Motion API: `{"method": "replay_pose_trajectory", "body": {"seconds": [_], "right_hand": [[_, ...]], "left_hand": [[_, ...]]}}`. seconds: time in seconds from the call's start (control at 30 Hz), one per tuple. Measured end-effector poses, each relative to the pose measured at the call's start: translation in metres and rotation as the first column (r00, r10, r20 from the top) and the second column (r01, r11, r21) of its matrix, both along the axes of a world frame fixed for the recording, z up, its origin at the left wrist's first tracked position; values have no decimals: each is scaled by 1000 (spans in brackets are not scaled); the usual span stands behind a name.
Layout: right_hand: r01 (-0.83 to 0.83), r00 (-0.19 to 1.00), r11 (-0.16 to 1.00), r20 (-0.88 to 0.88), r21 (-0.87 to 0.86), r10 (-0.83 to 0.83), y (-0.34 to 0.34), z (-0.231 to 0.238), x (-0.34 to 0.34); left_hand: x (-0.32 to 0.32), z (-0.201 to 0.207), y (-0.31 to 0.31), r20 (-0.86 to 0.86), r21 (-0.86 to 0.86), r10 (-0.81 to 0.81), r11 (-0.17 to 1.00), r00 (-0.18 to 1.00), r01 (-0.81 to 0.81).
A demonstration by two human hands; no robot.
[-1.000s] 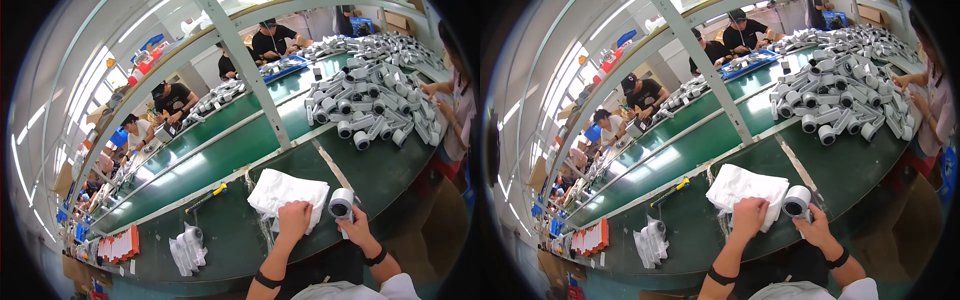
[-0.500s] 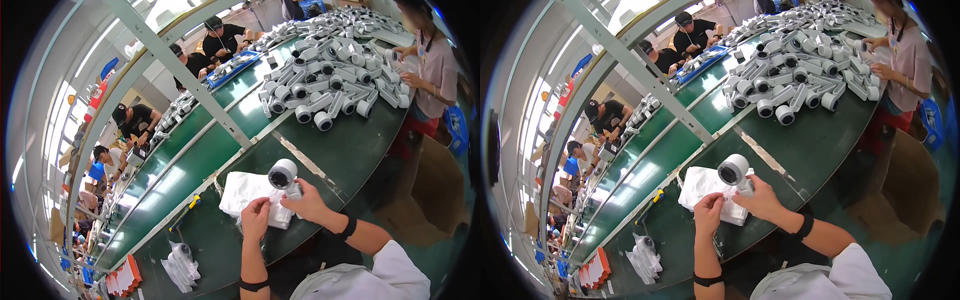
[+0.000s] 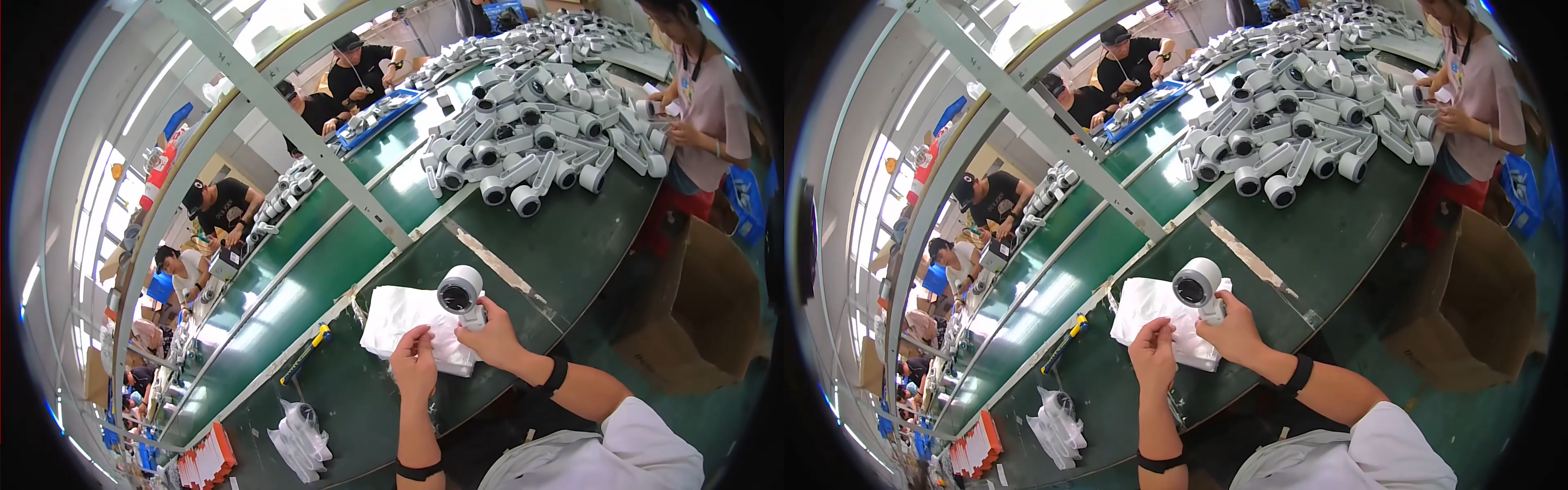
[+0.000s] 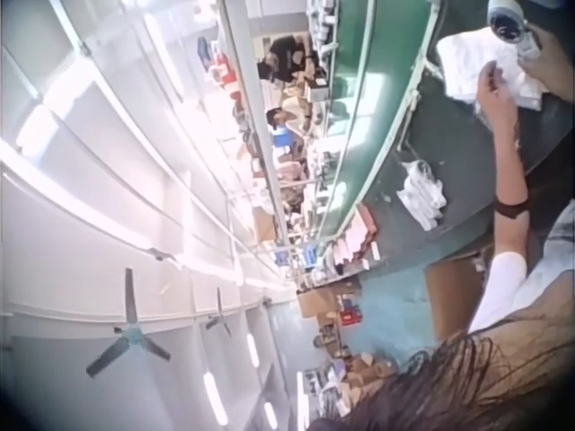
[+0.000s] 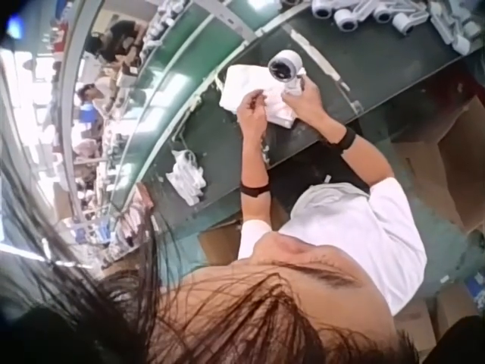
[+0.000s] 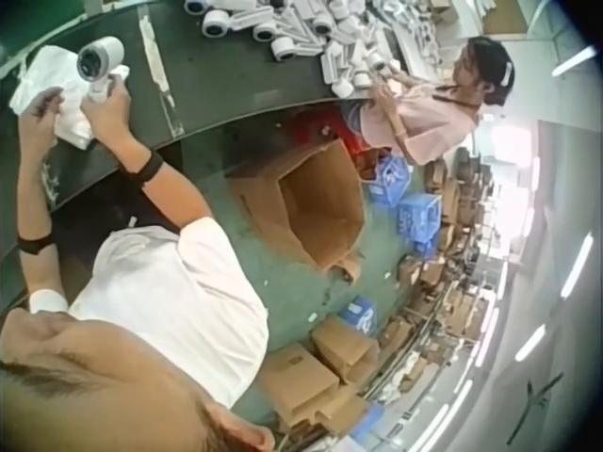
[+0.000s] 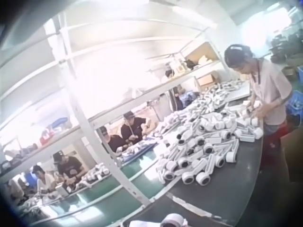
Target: The person picks up white plastic components, slides each into a clear plastic bag, and sets them on the table. After bagging several items, the person gathers them and places them into a cardboard box.
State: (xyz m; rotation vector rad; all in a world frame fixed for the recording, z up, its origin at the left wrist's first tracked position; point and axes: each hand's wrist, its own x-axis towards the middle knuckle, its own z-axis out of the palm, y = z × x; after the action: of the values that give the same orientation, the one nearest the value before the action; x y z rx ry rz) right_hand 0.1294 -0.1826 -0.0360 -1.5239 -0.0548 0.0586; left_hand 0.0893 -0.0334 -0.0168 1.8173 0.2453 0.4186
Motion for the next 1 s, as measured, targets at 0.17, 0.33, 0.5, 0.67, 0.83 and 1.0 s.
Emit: {"method": "replay_pose_trajectory", "body": {"seconds": [0.17,0.33,0.5,0.67,0.83,1.0], "right_hand": [[16,1000,1000,0,6,-16,-5,5,-6],[-12,997,995,71,-98,19,-5,4,-9],[-3,999,989,39,-151,9,-10,6,-10],[16,999,978,45,-209,-6,-17,7,-11],[-2,997,965,68,-264,21,-30,16,-18],[-378,901,890,123,-254,417,-86,48,-23]], "left_hand": [[0,4,-2,78,-220,84,973,993,-65],[-2,12,-17,58,79,31,996,998,-36],[-2,-1,-7,-21,236,92,968,996,-85],[1,7,-7,-16,-191,128,973,992,-128],[-1,12,-10,39,-473,121,877,992,-89],[-8,-1,-6,-9,-271,60,961,998,-61]]}}
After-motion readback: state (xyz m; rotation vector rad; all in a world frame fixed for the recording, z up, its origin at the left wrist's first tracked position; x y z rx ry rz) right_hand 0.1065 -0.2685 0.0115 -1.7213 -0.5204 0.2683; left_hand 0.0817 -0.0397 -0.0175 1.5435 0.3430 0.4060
